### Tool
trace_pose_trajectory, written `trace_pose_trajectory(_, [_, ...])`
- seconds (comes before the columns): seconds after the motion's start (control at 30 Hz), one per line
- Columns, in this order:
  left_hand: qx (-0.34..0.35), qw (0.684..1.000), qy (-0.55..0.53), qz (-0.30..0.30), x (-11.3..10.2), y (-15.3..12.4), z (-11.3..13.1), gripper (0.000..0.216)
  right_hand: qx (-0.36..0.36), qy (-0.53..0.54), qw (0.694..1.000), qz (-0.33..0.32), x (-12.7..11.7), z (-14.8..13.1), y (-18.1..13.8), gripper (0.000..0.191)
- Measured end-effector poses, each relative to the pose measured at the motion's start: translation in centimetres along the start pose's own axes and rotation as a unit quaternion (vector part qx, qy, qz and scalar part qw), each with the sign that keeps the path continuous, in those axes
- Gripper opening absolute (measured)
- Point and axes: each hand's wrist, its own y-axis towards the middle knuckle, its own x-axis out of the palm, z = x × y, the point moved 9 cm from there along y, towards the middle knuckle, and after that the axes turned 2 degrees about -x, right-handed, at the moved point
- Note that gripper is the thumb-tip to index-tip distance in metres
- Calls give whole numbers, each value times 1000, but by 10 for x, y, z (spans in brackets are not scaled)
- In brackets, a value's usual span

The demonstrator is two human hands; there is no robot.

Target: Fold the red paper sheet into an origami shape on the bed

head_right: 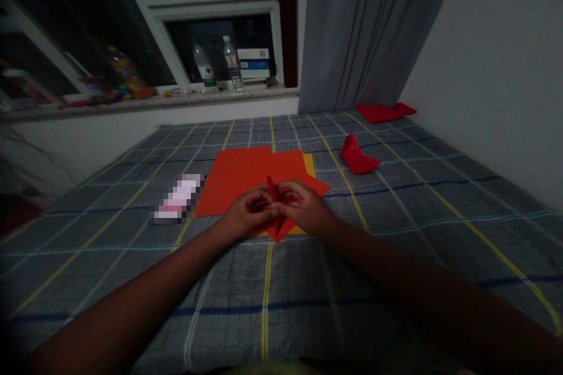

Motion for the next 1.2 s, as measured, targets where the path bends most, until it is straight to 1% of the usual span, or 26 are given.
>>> trace_pose_trajectory(0.17, [-19, 995, -93, -4, 1, 1, -6, 33, 31, 9, 999, 9, -2, 8, 1, 42])
trace_pose_trajectory(0.4, [-27, 994, -106, 25, -7, 3, -8, 38, 36, 6, 999, -1, -4, 13, 2, 38])
trace_pose_trajectory(0.47, [-39, 992, -114, 33, -8, 3, -12, 42, 24, -30, 999, -1, -7, 13, 2, 34])
trace_pose_trajectory(0.6, [-51, 989, -131, 38, -10, 3, -17, 49, -7, -167, 986, -18, -9, 6, -1, 30])
trace_pose_trajectory(0.7, [-53, 990, -128, 31, -10, 2, -17, 50, 3, -209, 977, -32, -9, 5, -3, 29])
trace_pose_trajectory(0.83, [-59, 989, -130, 23, -10, 1, -19, 49, 21, -196, 980, -36, -8, 7, -3, 29])
trace_pose_trajectory(0.93, [-67, 989, -134, 15, -9, 0, -24, 50, 17, -182, 982, -42, -6, 7, -2, 31])
trace_pose_trajectory(1.07, [-63, 989, -135, 13, -9, 1, -27, 50, 22, -197, 979, -43, -7, 8, -3, 23])
trace_pose_trajectory(1.2, [-63, 990, -129, 7, -8, 1, -28, 49, 25, -180, 983, -36, -9, 8, -4, 21])
